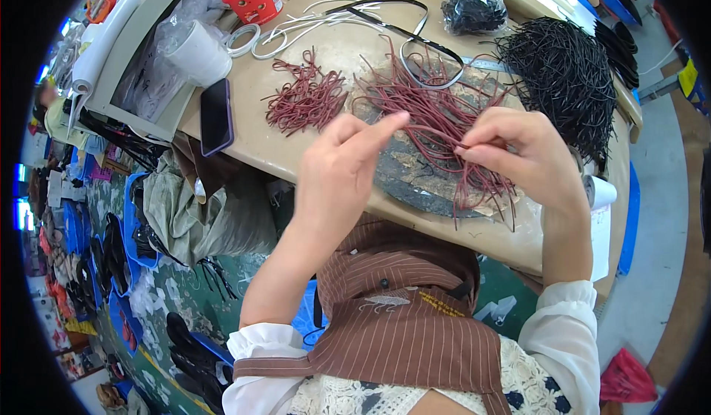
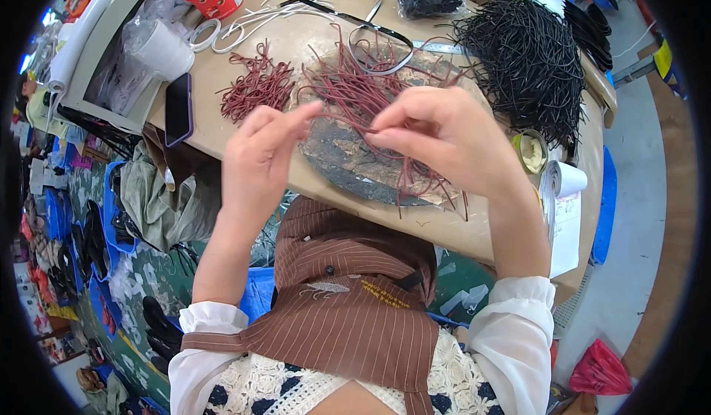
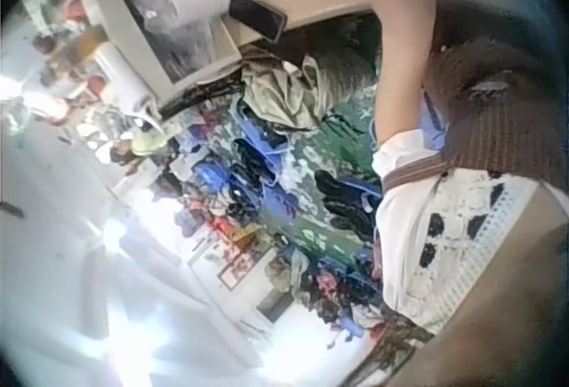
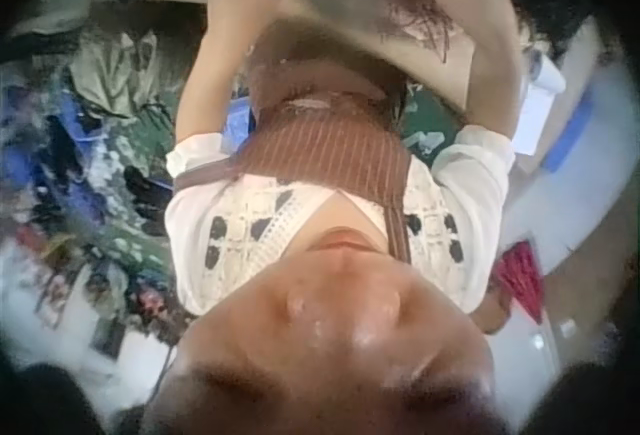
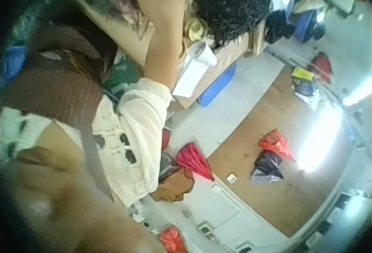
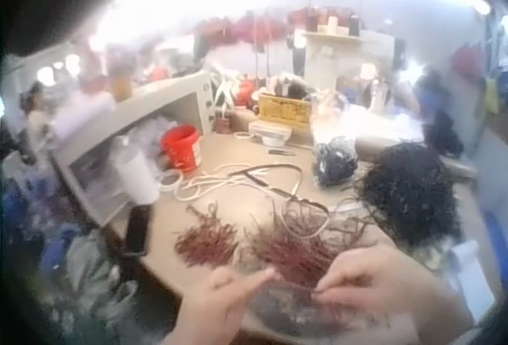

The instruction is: The person sits at a cluttered workbench and repeatedly ties knots in short, maroon-colored cords. They pick up individual cords from a pile, fold them, and tie them into small loops or knots by hand. The finished items are placed back onto the table among other cords.

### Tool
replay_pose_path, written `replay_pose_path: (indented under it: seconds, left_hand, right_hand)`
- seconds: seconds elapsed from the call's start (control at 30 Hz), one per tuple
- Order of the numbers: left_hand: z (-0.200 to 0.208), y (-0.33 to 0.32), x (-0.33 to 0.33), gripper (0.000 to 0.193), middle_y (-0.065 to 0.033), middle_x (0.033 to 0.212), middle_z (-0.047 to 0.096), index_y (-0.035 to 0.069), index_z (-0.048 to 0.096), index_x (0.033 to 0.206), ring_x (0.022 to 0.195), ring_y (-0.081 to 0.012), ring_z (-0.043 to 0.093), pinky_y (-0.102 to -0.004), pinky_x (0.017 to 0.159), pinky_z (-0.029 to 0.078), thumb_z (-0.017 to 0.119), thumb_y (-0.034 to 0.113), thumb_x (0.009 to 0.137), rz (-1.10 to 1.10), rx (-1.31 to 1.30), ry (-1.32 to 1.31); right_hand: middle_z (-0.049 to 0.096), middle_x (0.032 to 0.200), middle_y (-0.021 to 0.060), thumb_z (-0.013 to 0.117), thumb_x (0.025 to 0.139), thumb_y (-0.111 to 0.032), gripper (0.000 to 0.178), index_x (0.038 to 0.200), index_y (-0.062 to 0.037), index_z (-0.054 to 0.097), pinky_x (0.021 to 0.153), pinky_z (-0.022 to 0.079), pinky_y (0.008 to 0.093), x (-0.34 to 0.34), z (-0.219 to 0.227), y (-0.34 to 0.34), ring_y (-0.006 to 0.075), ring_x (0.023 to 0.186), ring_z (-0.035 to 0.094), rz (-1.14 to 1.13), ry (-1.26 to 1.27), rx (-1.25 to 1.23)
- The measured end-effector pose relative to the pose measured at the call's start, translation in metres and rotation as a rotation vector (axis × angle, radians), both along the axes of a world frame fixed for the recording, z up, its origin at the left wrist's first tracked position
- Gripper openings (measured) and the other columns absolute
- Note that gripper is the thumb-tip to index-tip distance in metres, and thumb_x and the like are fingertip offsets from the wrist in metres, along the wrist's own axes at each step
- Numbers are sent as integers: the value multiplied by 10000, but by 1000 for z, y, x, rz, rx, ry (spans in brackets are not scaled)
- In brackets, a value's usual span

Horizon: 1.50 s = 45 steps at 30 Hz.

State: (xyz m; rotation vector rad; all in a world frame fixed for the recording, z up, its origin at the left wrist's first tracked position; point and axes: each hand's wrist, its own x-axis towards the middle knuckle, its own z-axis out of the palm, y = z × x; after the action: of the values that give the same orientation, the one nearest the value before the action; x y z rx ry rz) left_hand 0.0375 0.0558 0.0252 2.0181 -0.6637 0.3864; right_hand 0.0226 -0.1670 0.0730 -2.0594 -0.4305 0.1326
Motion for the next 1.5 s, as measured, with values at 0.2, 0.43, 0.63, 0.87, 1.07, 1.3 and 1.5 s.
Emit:
replay_pose_path:
  seconds: [0.2,0.43,0.63,0.87,1.07,1.3,1.5]
  left_hand:
    - [-10,-15,-3,196,-97,880,622,-47,577,998,798,-138,597,-250,729,491,514,91,874,-289,-855,810]
    - [-7,-21,0,191,-76,863,627,-30,598,990,775,-114,593,-237,719,489,535,97,862,-294,-860,837]
    - [-2,-18,-1,181,-71,847,629,-35,608,979,756,-103,586,-233,714,486,554,74,845,-355,-753,847]
    - [-2,-20,-5,177,-60,844,627,-30,606,976,738,-96,583,-226,696,483,568,70,835,-330,-809,791]
    - [-11,-16,1,146,-73,864,629,7,600,949,781,-122,599,-240,684,486,564,101,843,-160,-1069,852]
    - [-9,14,-16,170,-81,926,623,40,563,1002,850,-166,615,-288,739,515,529,136,865,-292,-1200,1083]
    - [-16,-1,-22,177,-72,912,628,48,558,1012,854,-160,618,-287,732,530,518,150,872,-218,-1349,1146]
  right_hand:
    - [607,726,33,607,801,-107,131,837,18,609,537,425,178,17,-3,34,54,599,523,22,345,411]
    - [610,739,56,597,797,-69,131,867,42,588,575,458,192,14,-4,40,71,636,563,-84,184,435]
    - [609,729,50,612,780,-56,107,824,40,600,565,455,192,14,-4,39,71,624,560,-87,135,433]
    - [605,816,53,591,810,-80,207,975,40,557,637,463,208,11,-22,48,81,716,566,-87,235,710]
    - [542,818,31,588,820,-117,451,1208,16,401,632,449,232,-26,-70,67,104,688,540,-10,662,917]
    - [574,711,4,610,776,-27,117,884,-13,652,514,376,188,-36,-33,25,54,605,495,-49,248,325]
    - [594,727,64,627,737,-1,125,857,-25,658,565,421,230,-46,-38,30,127,631,549,-61,-14,206]
